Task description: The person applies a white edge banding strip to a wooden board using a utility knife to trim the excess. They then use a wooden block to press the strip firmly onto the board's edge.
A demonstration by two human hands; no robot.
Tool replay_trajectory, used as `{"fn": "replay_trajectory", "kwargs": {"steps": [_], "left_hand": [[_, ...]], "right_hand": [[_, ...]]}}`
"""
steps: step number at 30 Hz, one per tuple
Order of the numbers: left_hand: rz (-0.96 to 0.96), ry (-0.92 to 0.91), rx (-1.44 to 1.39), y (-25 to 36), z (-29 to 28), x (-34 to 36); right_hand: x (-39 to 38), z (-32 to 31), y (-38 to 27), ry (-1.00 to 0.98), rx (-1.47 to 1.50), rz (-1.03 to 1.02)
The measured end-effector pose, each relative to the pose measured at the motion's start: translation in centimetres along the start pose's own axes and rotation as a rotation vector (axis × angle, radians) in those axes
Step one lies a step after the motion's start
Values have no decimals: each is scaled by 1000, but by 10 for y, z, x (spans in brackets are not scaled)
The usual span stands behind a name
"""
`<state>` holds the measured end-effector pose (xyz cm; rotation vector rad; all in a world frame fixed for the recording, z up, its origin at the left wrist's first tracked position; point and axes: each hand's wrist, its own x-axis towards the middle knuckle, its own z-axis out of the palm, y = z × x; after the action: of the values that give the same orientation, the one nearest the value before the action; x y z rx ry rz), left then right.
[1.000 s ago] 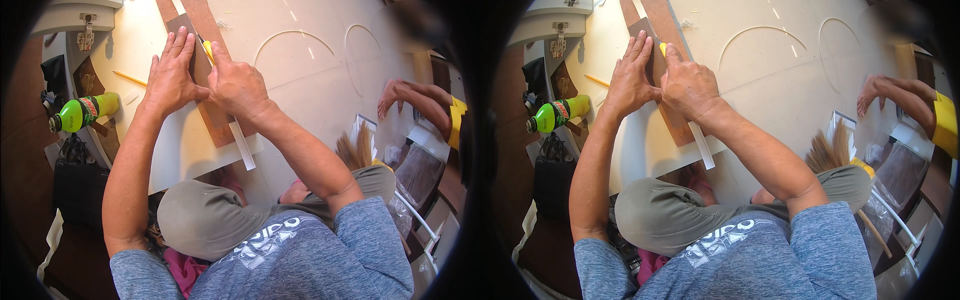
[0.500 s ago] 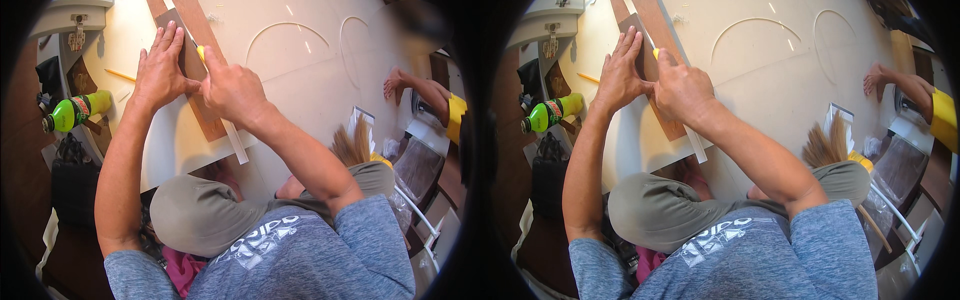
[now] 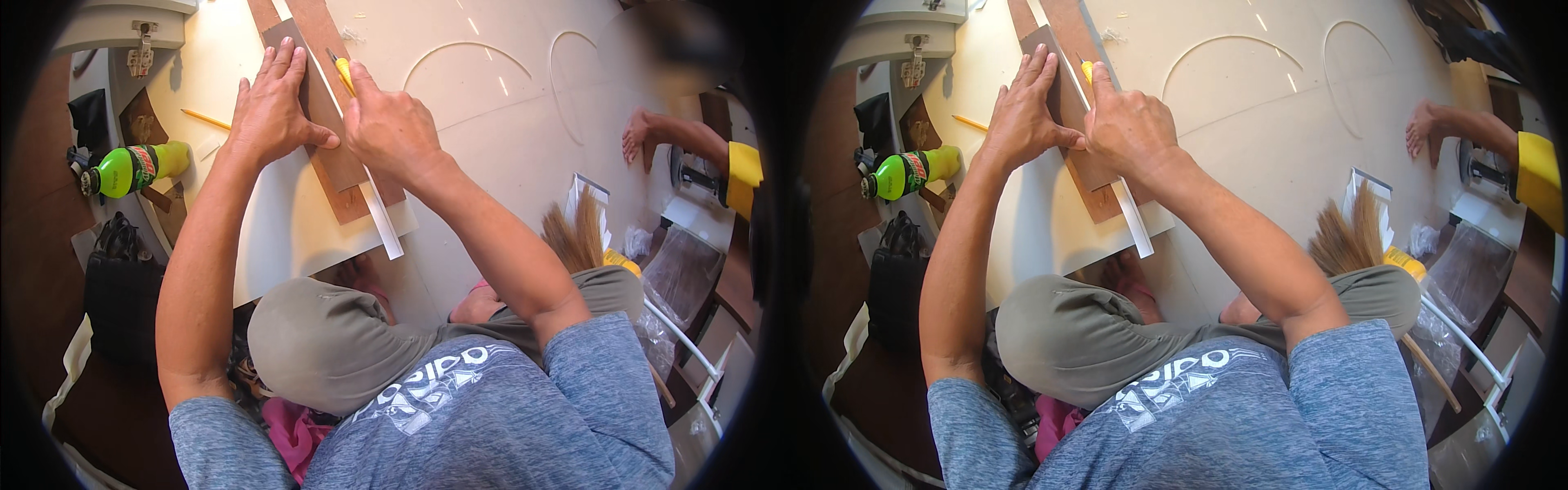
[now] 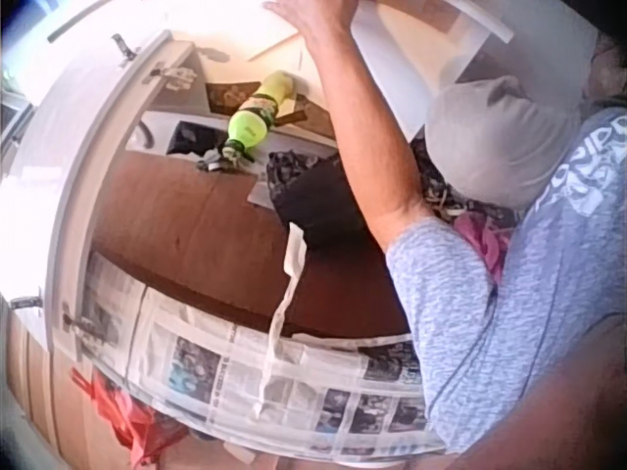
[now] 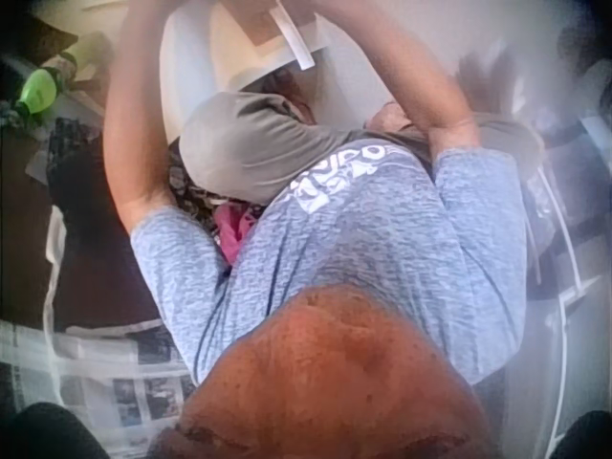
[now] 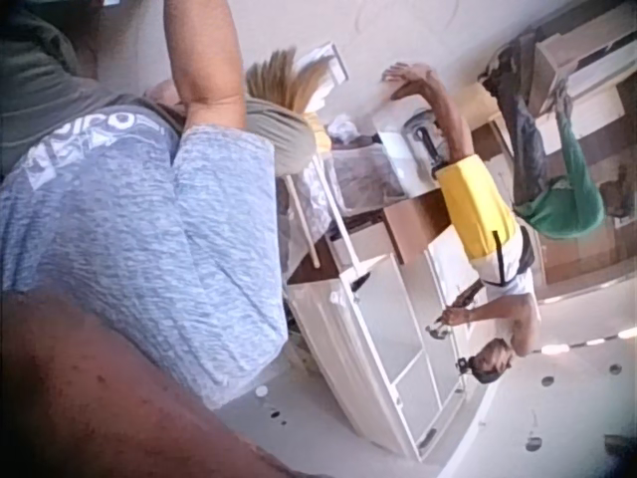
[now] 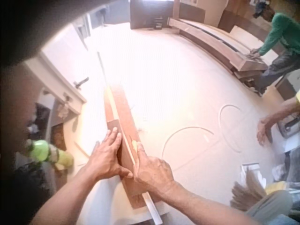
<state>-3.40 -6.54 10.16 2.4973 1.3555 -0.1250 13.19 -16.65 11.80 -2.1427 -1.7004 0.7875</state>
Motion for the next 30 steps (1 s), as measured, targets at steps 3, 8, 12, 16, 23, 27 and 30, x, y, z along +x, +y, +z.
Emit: {"fn": "replay_trajectory", "kwargs": {"steps": [3,8,12,16,23,27,30], "left_hand": [[-5,-9,17,1,0,0],[8,3,14,-2,2,1],[13,6,25,-2,3,1],[28,43,34,-3,8,2],[7,33,62,-3,5,-3],[17,44,82,1,3,-3],[29,33,81,0,4,-2]], "right_hand": [[10,13,-4,-12,-22,-6],[11,22,-3,-7,2,-16],[12,17,-6,-15,16,-20],[15,11,-11,-13,-27,-53],[-44,9,-8,-88,-46,-24],[-117,2,1,-216,-46,43],[-148,-6,10,-257,-65,29]]}}
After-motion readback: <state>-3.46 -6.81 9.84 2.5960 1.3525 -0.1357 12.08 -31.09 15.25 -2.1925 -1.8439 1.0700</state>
